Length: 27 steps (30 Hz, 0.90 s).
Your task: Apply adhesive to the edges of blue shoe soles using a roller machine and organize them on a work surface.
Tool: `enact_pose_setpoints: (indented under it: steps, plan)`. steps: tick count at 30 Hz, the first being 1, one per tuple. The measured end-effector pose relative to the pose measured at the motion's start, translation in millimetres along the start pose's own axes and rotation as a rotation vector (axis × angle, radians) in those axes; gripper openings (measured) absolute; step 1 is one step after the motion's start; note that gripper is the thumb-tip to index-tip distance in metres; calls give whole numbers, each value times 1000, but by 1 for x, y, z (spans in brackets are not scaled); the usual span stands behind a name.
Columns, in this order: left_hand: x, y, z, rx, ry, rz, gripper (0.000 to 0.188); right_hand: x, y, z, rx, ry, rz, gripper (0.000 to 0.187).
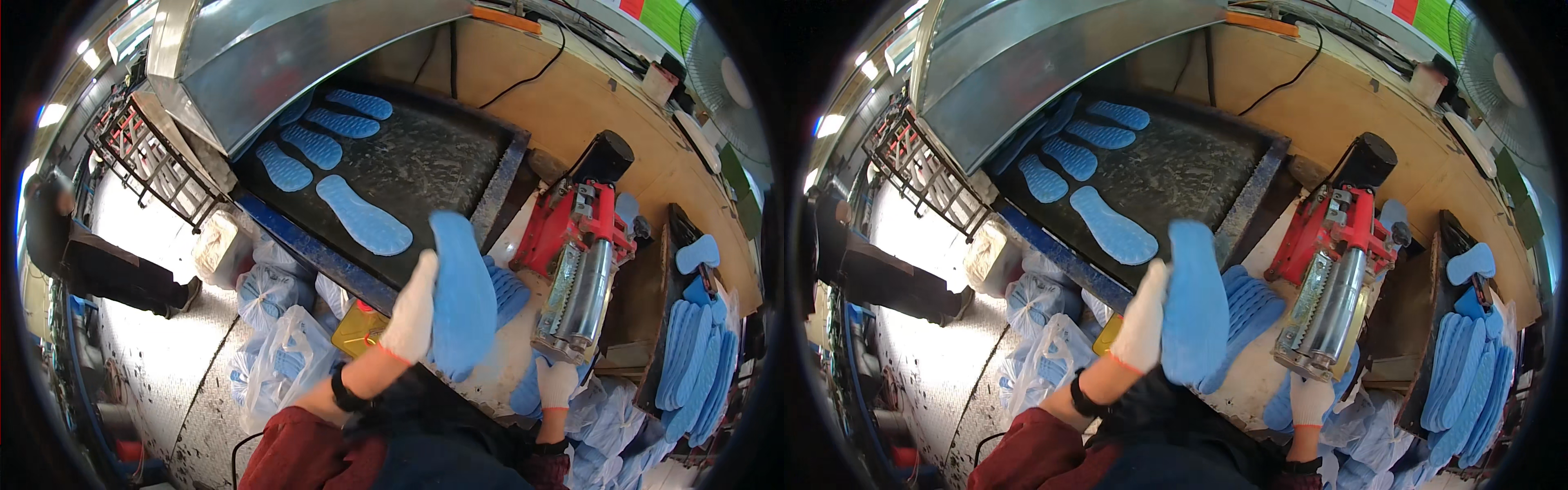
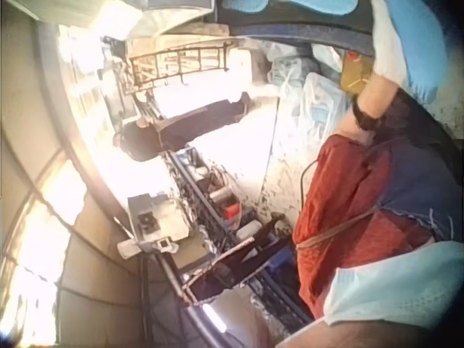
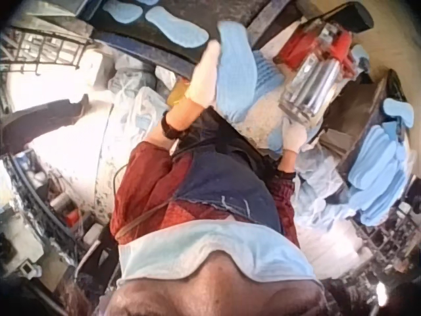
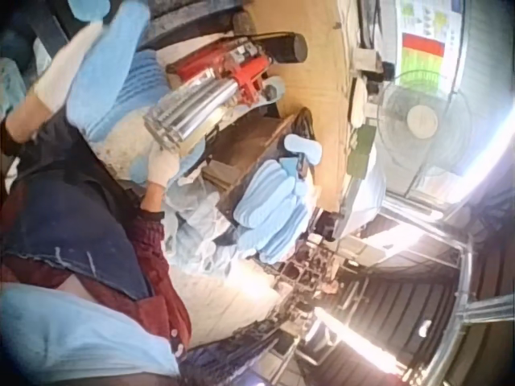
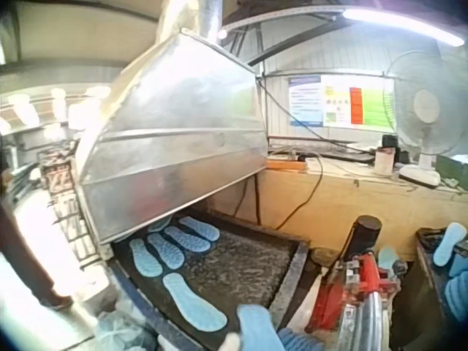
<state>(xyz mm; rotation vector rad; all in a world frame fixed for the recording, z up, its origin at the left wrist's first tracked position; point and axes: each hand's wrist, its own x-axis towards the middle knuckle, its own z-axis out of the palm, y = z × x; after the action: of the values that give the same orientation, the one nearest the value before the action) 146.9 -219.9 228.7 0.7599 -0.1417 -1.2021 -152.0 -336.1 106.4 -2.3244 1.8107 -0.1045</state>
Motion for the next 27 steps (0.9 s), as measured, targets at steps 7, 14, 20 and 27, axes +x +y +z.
enact_pose_setpoints:
  steps: [7, 14, 20, 27]
  plan:
    - [137, 71, -77, 1120, 317, 665, 46, 4, 7, 5, -39, 23, -80, 35]
    - [192, 109, -100, -236, 308, 191, 80, 12, 14, 8, -121, -96, -66, 36]
    - [121, 117, -51, 928, 733, 644, 82, 19, 30, 10, 138, 60, -215, 35]
    - [24, 45, -16, 596, 333, 765, 45, 3, 39, -38, 909, 326, 148, 35]
